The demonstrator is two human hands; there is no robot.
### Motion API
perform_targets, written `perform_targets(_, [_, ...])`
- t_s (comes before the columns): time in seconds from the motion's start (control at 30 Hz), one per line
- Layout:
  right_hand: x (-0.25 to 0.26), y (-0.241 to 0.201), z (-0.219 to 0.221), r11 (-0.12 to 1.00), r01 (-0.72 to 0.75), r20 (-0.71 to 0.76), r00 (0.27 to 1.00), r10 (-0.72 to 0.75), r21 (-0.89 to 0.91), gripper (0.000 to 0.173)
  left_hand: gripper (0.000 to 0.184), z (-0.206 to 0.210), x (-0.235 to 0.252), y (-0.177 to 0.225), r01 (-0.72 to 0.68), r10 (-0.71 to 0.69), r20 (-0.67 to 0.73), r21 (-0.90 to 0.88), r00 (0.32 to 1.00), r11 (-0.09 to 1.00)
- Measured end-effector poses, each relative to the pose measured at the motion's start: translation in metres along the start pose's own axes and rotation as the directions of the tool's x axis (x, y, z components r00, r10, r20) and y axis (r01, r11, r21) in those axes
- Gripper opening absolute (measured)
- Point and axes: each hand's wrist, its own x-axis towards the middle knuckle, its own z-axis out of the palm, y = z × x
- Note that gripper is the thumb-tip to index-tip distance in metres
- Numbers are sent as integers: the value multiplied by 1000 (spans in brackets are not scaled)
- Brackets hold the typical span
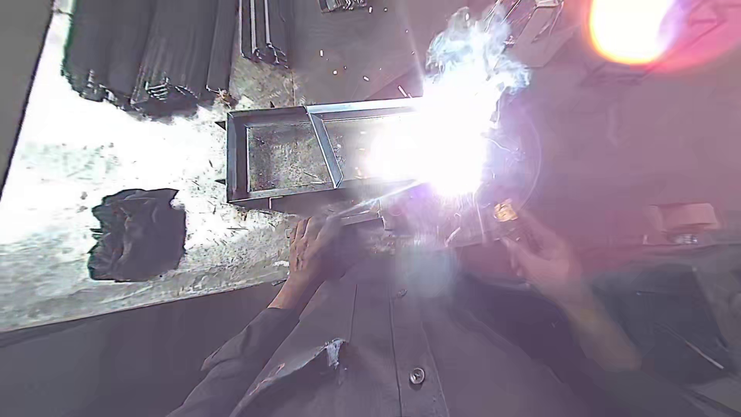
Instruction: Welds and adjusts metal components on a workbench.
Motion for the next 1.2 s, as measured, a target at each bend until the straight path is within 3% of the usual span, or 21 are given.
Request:
perform_targets(0.1, [1, 0, -1, 1000, 15, 12, 1000, -15, -13, 62, 33, 1, -2, -4, 1, -1, 9, -2, 1000, 1000])
perform_targets(0.23, [-10, -28, 1, 999, -22, -32, 999, 21, -24, 52, 31, -15, 7, 12, 79, -66, 178, -70, 982, 994])
perform_targets(0.33, [-8, -35, 16, 981, 162, -35, 987, -159, 104, 70, 31, 9, -10, -10, 9, -9, -8, -18, 1000, 1000])
perform_targets(0.43, [1, -67, 45, 953, 244, 58, 964, -258, 179, 79, 28, 6, -17, -12, -28, 25, -117, -28, 993, 999])
perform_targets(0.53, [13, -108, 94, 920, 295, 191, 918, -348, 258, 72, 22, 7, -15, -10, -48, 30, -286, -55, 958, 997])
perform_targets(0.63, [26, -140, 149, 891, 338, 329, 840, -431, 304, 66, 19, -10, -25, -21, 5, -44, -347, -112, 937, 994])
perform_targets(0.8, [36, -174, 216, 931, 330, 471, 803, -365, 159, 65, 23, -67, -63, -108, 352, -351, -325, -58, 878, 934])
perform_targets(0.9, [34, -179, 234, 948, 306, 514, 802, -306, 87, 64, 40, -107, -82, -173, 557, -541, -219, 9, 812, 831])
perform_targets(1.03, [29, -181, 245, 942, 337, 524, 802, -286, -1, 63, 44, -125, -92, -237, 603, -585, -178, 67, 791, 795])
perform_targets(1.2, [26, -184, 260, 936, 351, 512, 812, -282, -42, 64, 30, -118, -86, -256, 612, -581, -255, 59, 773, 788])
